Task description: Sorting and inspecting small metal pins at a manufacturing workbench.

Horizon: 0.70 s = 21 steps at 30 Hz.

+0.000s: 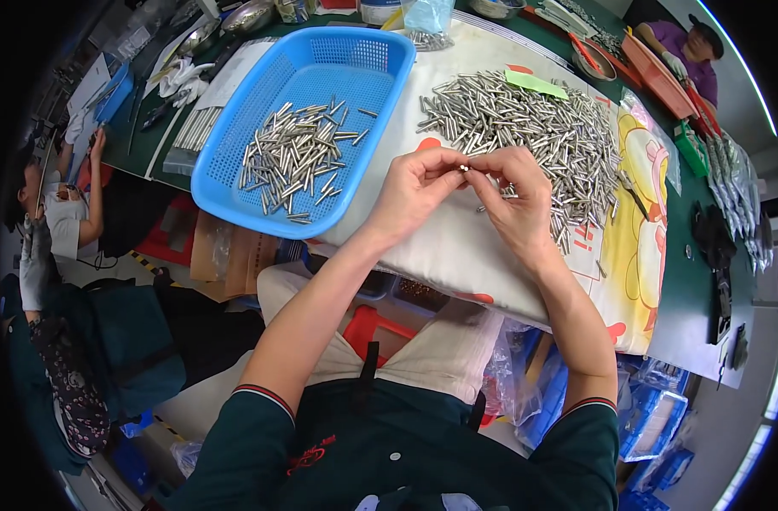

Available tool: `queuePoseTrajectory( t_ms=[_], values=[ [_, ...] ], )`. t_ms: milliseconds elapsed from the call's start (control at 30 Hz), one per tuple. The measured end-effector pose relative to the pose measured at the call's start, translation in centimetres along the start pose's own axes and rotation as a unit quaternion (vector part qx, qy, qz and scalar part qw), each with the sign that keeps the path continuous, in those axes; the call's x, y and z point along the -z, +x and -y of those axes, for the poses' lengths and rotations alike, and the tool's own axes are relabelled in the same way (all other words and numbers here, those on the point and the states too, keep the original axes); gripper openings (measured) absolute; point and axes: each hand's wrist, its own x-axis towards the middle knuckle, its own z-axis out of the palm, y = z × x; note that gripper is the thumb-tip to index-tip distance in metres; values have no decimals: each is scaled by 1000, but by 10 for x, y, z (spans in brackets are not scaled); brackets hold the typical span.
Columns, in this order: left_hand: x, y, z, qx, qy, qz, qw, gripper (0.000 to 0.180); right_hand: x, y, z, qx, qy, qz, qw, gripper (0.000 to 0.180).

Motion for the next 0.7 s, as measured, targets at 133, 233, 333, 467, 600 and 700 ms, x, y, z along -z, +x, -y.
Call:
queuePoseTrajectory(
  t_ms=[133, 233, 333, 467, 600, 700],
  values=[
    [0, -1, 0, 13, 11, -12, 1000, 18, 2, 0, 5, -57, 30, 18, 998, 11],
    [-1, -2, 0, 3, 15, -14, 1000, 16, 2, -2, 6, -119, 77, 35, 989, 12],
    [-3, -3, -3, 0, 26, -16, 1000, 14, 2, -4, 4, -141, 101, 34, 984, 13],
    [-3, -1, -2, -18, 35, -12, 999, 15, 2, -5, 5, -111, 82, 20, 990, 16],
    [-5, -2, -5, -29, 37, -10, 999, 15, -4, -10, 4, -90, 108, -30, 990, 20],
    [-5, -2, -4, -30, 28, -8, 999, 15, -7, -13, 1, -92, 163, -58, 981, 23]
  ],
)
